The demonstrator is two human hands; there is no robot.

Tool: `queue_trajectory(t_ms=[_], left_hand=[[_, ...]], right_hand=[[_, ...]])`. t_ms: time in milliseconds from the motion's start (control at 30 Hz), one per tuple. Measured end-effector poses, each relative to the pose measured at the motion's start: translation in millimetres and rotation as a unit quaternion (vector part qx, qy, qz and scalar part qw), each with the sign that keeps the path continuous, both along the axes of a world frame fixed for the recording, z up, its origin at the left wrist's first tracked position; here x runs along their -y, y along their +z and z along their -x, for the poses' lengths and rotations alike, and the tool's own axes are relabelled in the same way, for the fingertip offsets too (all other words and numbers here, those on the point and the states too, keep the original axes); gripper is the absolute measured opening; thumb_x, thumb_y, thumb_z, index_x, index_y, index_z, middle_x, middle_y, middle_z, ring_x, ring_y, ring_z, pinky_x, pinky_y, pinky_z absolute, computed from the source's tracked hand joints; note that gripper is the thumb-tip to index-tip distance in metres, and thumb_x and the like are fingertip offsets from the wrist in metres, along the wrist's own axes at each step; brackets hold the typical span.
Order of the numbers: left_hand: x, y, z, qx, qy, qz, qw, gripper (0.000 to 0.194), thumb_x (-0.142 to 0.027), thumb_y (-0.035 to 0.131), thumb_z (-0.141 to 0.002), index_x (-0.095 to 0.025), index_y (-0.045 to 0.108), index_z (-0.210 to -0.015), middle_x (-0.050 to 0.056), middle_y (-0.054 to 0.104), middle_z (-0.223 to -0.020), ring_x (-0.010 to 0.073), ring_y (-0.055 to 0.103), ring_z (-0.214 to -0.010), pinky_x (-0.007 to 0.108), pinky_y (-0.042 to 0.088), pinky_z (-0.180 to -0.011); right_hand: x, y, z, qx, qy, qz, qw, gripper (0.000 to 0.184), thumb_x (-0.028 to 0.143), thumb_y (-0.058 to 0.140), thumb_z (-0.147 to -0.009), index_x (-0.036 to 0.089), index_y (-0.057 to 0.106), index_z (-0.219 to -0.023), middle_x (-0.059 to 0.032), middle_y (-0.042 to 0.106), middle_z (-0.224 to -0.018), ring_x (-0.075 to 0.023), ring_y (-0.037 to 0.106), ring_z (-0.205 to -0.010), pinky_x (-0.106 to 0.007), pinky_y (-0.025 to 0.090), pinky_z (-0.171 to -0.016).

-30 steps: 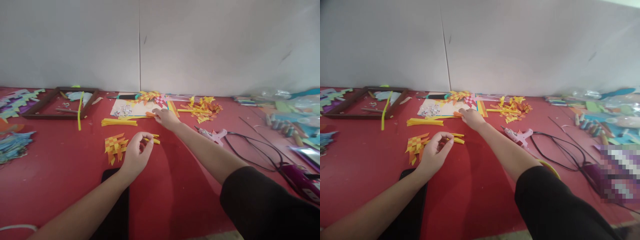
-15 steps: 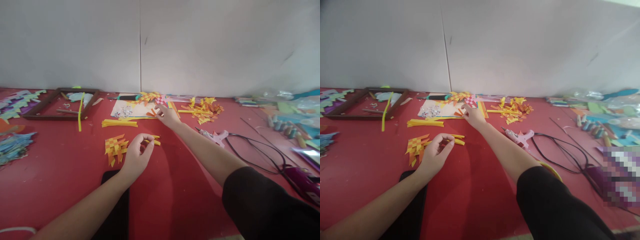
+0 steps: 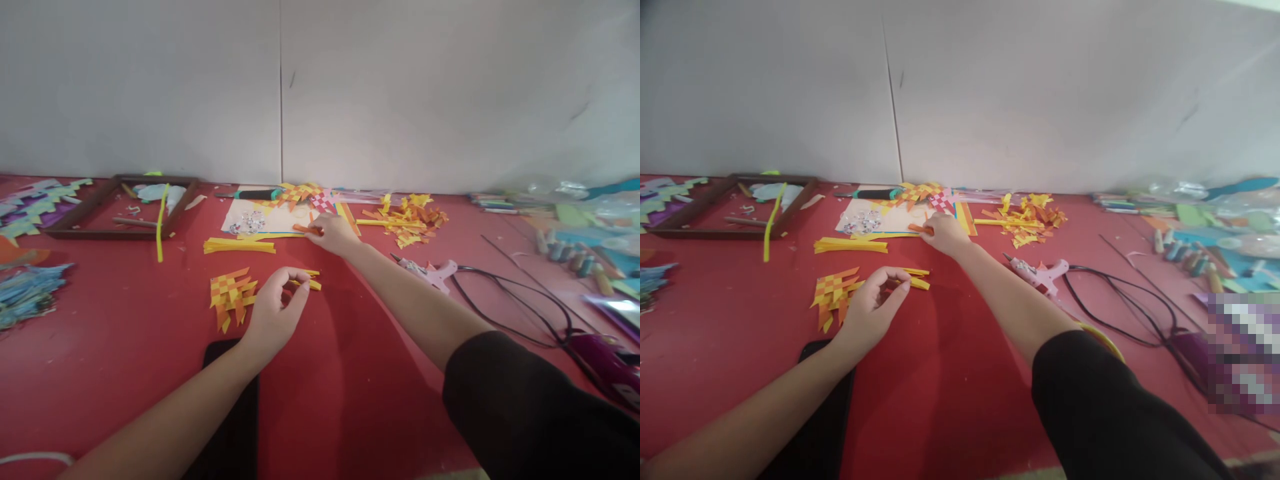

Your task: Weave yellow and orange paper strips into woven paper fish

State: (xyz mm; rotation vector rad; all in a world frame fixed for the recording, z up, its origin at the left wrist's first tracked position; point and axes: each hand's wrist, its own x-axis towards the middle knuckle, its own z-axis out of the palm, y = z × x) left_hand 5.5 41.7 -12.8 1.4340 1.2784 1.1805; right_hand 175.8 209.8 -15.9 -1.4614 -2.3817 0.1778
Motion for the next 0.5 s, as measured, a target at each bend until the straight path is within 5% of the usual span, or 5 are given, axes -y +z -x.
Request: queue_trajectory(t_ms=[233, 500], left_hand=[[-0.9, -2.4, 0.3, -0.013, -0.003, 0.006, 1.0, 0.01, -0.029, 0.057, -0.092, -0.021, 0.062, -0.093, 0.004, 0.066, -0.094, 0.0179, 0.061, -0.085, 0.027, 0.045, -0.069], [0.1, -0.6, 0.5, -0.013, -0.008, 0.012, 1.0, 0.01, -0.03, 0.056, -0.092, -0.021, 0.062, -0.093, 0.004, 0.065, -0.093, 0.0178, 0.061, -0.085, 0.027, 0.045, -0.069]], right_hand=[[-3.6, 0.3, 7.1, 0.047, -0.02, 0.02, 0.998, 0.034, 0.037, 0.061, -0.098, 0.018, 0.06, -0.126, -0.0095, 0.063, -0.128, -0.0221, 0.065, -0.107, -0.044, 0.057, -0.091], [-5.7, -5.8, 10.8, 0.034, -0.048, 0.021, 0.998, 0.033, 0.036, 0.061, -0.098, 0.019, 0.061, -0.126, -0.0098, 0.062, -0.129, -0.0223, 0.065, -0.108, -0.044, 0.057, -0.091]])
